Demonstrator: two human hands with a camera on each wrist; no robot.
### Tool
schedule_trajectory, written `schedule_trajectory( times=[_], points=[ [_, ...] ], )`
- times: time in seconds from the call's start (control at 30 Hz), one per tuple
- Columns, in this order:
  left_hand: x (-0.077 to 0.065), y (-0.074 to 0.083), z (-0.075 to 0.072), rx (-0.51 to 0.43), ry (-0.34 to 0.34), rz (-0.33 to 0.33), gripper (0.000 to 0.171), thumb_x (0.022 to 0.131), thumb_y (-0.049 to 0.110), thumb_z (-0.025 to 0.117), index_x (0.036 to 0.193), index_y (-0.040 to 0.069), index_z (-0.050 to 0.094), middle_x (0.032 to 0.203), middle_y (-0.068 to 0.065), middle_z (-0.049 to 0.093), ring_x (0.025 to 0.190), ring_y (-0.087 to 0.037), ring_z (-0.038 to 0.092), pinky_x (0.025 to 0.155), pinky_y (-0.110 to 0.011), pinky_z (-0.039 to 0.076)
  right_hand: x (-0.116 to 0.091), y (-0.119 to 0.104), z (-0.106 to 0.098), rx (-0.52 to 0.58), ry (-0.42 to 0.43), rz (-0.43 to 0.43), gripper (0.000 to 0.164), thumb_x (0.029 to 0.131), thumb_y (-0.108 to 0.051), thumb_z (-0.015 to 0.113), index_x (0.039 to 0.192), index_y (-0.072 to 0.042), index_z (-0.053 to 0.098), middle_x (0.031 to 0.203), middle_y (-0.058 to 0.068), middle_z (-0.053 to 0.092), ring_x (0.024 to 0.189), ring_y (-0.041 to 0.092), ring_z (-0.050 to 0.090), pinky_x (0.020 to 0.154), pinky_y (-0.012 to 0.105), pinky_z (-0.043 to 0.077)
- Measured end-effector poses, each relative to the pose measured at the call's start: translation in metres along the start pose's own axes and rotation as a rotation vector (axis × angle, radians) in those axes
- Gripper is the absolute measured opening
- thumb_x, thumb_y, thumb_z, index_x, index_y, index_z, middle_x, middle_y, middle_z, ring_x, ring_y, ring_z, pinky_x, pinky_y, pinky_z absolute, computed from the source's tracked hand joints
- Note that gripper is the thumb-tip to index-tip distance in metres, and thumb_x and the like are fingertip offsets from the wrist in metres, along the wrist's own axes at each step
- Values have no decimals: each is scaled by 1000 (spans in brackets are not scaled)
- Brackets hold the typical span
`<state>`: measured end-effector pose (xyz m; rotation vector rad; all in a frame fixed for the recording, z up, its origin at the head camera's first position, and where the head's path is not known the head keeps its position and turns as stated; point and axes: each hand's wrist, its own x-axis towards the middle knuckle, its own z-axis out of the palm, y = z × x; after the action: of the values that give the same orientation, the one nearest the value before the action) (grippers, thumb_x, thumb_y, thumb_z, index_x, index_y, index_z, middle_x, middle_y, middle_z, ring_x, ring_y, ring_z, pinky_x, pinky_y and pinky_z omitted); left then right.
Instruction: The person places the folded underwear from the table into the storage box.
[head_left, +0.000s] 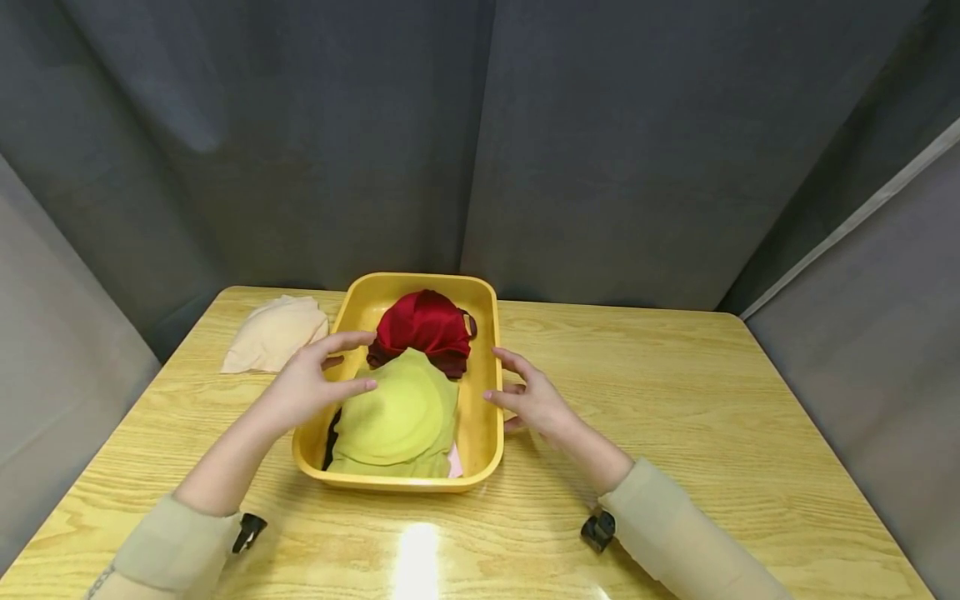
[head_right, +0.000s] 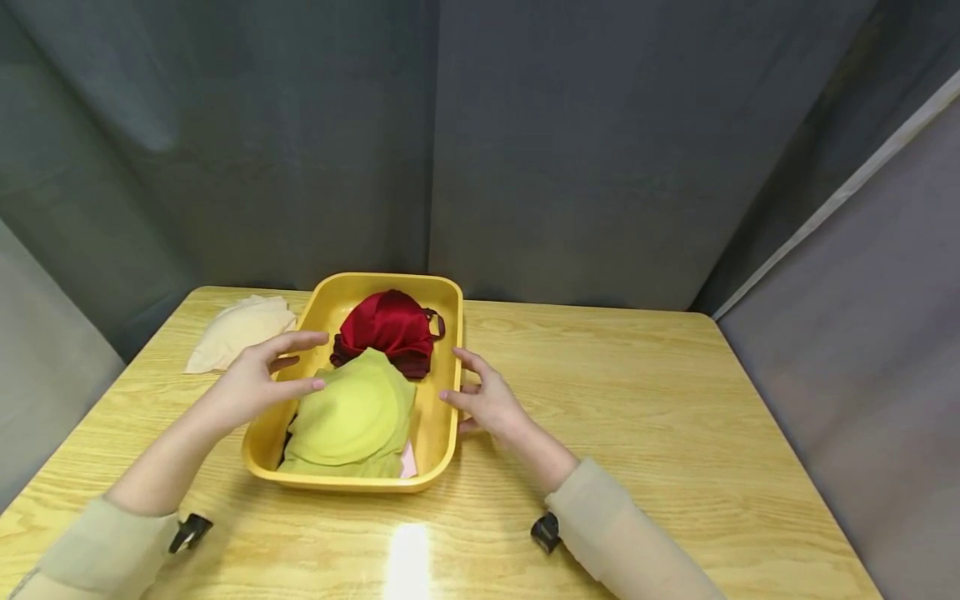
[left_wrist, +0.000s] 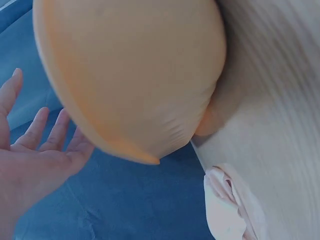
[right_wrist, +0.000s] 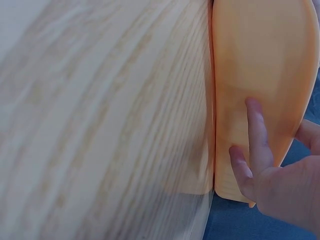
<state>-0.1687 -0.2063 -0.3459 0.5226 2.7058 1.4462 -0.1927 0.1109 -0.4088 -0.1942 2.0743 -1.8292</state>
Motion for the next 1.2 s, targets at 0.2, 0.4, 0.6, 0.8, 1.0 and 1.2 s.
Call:
schedule_trajectory(
  times=[0.2, 0.4, 0.6, 0.8, 1.0, 1.2],
  points=[
    [3, 1, -11, -6, 46, 11, 61, 82, 25, 75, 135, 9, 50, 137, -9, 51, 129, -26, 41, 106, -49, 32, 1, 1, 0, 5, -1, -7, 69, 88, -5, 63, 146, -24, 31, 153, 9, 23, 113, 39, 55, 59, 41, 56],
    [7, 0, -22, -8, 106, 34, 61, 83, 25, 74, 136, 9, 49, 136, -10, 51, 129, -28, 43, 106, -48, 33, 0, 1, -1, 13, 0, -6, 69, 89, -4, 63, 146, -24, 32, 153, 8, 22, 114, 41, 54, 59, 42, 56],
    [8, -2, -34, 13, 184, 65, 59, 84, 22, 73, 136, 7, 49, 136, -11, 52, 127, -27, 45, 103, -45, 36, 0, -1, -1, 21, 1, -5, 68, 89, -5, 63, 146, -24, 32, 153, 8, 23, 113, 41, 55, 61, 43, 56],
    [9, 0, -43, -3, 239, 21, 59, 84, 22, 72, 137, 11, 48, 139, -8, 49, 130, -23, 42, 105, -43, 35, 1, 1, -3, 20, -4, 3, 68, 89, -5, 62, 146, -25, 31, 154, 7, 23, 114, 42, 54, 62, 43, 56],
    [14, -1, -52, -48, 296, -19, 60, 85, 23, 71, 139, 13, 45, 141, -7, 47, 132, -21, 40, 107, -42, 33, 1, 1, -4, 28, -9, 16, 70, 90, -6, 61, 148, -25, 27, 155, 7, 18, 117, 43, 52, 63, 46, 55],
    [20, -8, -60, -60, 345, -38, 64, 87, 26, 69, 142, 14, 39, 141, -9, 45, 131, -22, 39, 108, -44, 32, 2, 2, -4, 25, -8, 14, 70, 90, -6, 61, 148, -25, 27, 155, 7, 19, 117, 43, 52, 63, 45, 56]
  ],
)
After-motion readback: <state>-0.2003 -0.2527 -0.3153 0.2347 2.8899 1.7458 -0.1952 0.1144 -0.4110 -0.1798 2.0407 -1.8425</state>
